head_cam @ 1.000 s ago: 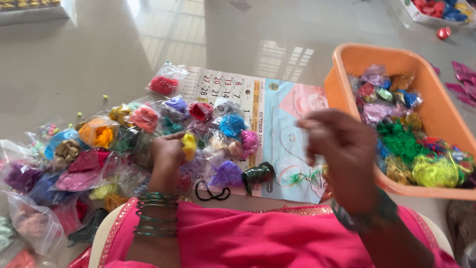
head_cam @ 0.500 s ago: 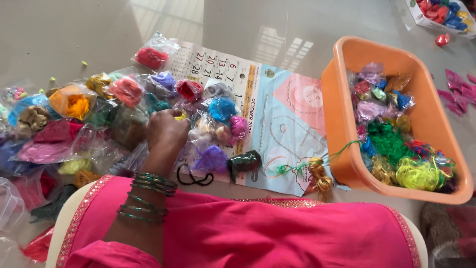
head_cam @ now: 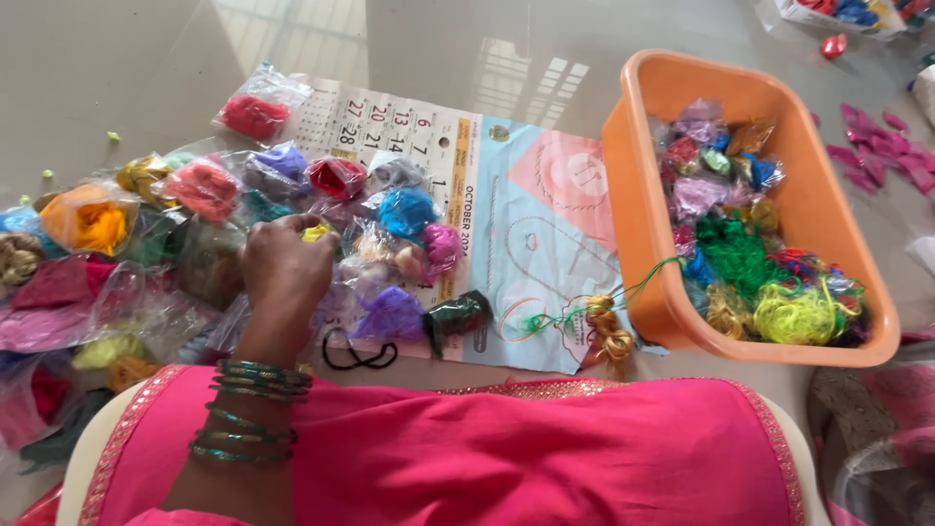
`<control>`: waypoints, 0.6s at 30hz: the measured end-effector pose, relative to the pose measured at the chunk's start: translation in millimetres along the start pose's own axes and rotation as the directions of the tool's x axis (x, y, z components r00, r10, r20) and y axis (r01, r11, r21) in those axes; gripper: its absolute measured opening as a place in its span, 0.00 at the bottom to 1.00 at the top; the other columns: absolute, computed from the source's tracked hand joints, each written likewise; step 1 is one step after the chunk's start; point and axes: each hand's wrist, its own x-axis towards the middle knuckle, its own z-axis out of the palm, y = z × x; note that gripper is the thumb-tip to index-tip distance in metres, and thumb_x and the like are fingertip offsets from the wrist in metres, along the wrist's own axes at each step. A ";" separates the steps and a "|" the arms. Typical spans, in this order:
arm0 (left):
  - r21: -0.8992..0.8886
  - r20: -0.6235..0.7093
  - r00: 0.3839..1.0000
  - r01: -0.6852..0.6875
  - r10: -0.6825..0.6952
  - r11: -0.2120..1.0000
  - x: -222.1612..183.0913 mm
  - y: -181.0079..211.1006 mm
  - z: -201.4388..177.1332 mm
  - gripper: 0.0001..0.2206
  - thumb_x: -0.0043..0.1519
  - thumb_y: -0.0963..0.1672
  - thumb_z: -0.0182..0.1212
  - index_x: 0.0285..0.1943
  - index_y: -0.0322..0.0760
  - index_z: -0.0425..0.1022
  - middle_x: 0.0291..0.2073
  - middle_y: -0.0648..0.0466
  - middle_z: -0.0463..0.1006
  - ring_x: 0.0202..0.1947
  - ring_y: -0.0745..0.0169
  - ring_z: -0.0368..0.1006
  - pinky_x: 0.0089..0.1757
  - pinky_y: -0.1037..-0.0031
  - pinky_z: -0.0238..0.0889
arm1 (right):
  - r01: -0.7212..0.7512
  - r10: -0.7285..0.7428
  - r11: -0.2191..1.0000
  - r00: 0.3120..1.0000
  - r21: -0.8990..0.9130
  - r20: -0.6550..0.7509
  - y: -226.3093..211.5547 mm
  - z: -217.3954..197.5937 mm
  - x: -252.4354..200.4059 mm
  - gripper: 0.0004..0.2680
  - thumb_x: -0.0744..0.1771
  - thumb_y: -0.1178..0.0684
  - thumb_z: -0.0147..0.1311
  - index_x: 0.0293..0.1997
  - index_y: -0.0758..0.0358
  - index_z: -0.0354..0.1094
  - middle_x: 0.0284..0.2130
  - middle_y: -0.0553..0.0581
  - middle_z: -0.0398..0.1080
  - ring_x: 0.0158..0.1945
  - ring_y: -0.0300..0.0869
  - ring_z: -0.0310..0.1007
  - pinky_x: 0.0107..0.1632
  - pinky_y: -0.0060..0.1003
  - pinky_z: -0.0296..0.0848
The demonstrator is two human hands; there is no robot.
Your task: The person sits on the floor and twists and rolls pink wool fiber between their palms to form a thick wool cord, repeatedly rolling sections and joining the strand longer. Colorful wool bundles and a plastic basin of fibers sit around them on the floor.
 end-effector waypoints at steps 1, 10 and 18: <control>0.002 0.013 1.000 0.016 -0.016 1.000 -0.6 2.1 -1.8 0.17 0.55 0.50 0.69 0.52 0.46 0.85 0.50 0.38 0.79 0.54 0.43 0.72 0.59 0.57 0.60 | -0.014 0.014 1.000 1.000 0.000 -0.004 1.4 -1.9 3.4 0.05 0.72 0.55 0.55 0.39 0.63 0.70 0.26 0.50 0.65 0.24 0.37 0.62 0.24 0.30 0.56; 0.034 -0.017 0.999 -0.032 0.032 0.999 1.8 1.9 2.7 0.17 0.55 0.51 0.67 0.51 0.46 0.85 0.48 0.39 0.79 0.54 0.44 0.71 0.60 0.55 0.57 | -0.113 0.114 0.994 0.993 0.004 -0.042 -4.7 -5.2 33.2 0.05 0.71 0.53 0.55 0.38 0.61 0.69 0.25 0.49 0.65 0.24 0.37 0.61 0.24 0.31 0.55; 0.032 -0.001 1.000 -0.031 0.031 0.999 2.8 2.2 3.2 0.18 0.54 0.51 0.68 0.52 0.46 0.84 0.50 0.38 0.77 0.54 0.41 0.70 0.56 0.55 0.59 | -0.201 0.195 0.978 0.975 -0.053 -0.106 -20.5 -25.3 41.9 0.06 0.70 0.52 0.56 0.36 0.58 0.69 0.24 0.49 0.65 0.23 0.37 0.61 0.24 0.32 0.53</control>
